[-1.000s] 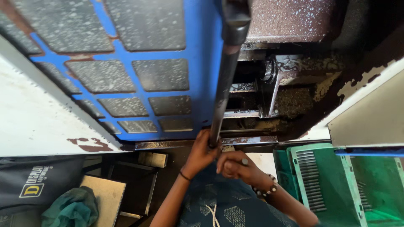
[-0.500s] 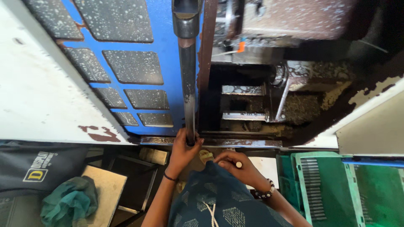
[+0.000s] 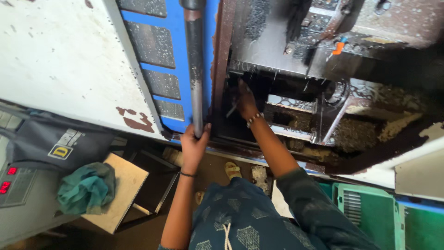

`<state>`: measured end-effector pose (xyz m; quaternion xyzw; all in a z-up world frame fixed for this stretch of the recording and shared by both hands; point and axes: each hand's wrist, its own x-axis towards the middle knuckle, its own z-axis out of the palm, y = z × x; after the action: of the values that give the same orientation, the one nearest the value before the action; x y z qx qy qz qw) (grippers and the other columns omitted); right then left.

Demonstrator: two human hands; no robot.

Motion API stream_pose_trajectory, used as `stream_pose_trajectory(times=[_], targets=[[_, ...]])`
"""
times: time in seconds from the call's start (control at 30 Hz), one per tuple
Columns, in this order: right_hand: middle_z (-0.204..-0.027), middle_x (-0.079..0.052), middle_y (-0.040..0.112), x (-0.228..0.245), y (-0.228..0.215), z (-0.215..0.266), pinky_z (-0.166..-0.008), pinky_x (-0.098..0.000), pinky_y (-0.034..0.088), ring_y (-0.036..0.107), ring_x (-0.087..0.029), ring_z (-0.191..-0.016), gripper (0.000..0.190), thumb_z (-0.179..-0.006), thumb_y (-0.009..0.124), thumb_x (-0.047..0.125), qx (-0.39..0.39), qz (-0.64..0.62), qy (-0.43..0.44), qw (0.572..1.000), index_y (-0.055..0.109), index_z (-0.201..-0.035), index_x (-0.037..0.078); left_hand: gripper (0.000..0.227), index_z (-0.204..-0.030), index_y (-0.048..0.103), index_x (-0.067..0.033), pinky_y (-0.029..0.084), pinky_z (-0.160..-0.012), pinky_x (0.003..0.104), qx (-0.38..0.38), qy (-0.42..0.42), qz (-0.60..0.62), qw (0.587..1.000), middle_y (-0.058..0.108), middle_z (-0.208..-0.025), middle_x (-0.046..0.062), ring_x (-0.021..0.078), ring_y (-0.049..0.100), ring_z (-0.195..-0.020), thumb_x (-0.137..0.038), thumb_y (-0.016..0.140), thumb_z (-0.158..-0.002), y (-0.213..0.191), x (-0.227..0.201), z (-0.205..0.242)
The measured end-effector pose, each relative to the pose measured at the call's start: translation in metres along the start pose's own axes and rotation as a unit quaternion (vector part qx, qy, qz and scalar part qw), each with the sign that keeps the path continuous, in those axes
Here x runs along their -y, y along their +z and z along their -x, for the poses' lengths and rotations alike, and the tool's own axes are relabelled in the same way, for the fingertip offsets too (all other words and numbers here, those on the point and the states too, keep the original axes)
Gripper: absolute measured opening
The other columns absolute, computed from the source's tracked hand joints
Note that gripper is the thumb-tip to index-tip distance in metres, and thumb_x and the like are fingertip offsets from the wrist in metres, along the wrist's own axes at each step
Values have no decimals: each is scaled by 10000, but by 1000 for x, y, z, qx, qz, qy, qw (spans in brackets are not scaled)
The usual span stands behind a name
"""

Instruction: The person opens the door of a blue industrial machine, removes a metal rod from the interior, and places it into a green bin. They then close the door and repeat the process with another rod. The person also briefly handles a dial indicator on a nearby table.

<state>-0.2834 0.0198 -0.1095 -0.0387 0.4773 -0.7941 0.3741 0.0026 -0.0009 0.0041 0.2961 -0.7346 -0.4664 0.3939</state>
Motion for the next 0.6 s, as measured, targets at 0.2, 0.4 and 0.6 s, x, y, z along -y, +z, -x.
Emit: stream_pose_trajectory(times=[0.2, 0.4, 0.6], targets=[[-746, -14, 524, -20, 5, -57, -564, -311, 458, 550, -141, -637, 416, -1033, 679, 501, 34, -94, -80, 992, 598, -1068, 95, 242, -837, 636, -15, 398, -523, 270, -11, -31, 20, 999, 536, -593, -17, 40, 436, -585, -193, 740, -963, -11, -15, -9], [-943, 9, 651, -33, 9, -62, -624, -296, 473, 591, -115, -753, 362, -994, 635, 404, -23, -156, -101, 982, 635, -1155, 80, 192, -874, 678, -10, 423, -570, 259, -27, -36, 12, 999, 559, -631, -20, 42, 447, -624, -167, 743, -963, -7, -9, -9], [-876, -10, 609, -35, 14, -60, -657, -310, 480, 627, -130, -795, 294, -1043, 647, 344, -46, -159, -126, 978, 632, -1181, 85, 171, -859, 669, -6, 458, -610, 264, -57, -26, 8, 998, 585, -672, -13, 45, 470, -663, -131, 740, -952, 1, -3, -11]])
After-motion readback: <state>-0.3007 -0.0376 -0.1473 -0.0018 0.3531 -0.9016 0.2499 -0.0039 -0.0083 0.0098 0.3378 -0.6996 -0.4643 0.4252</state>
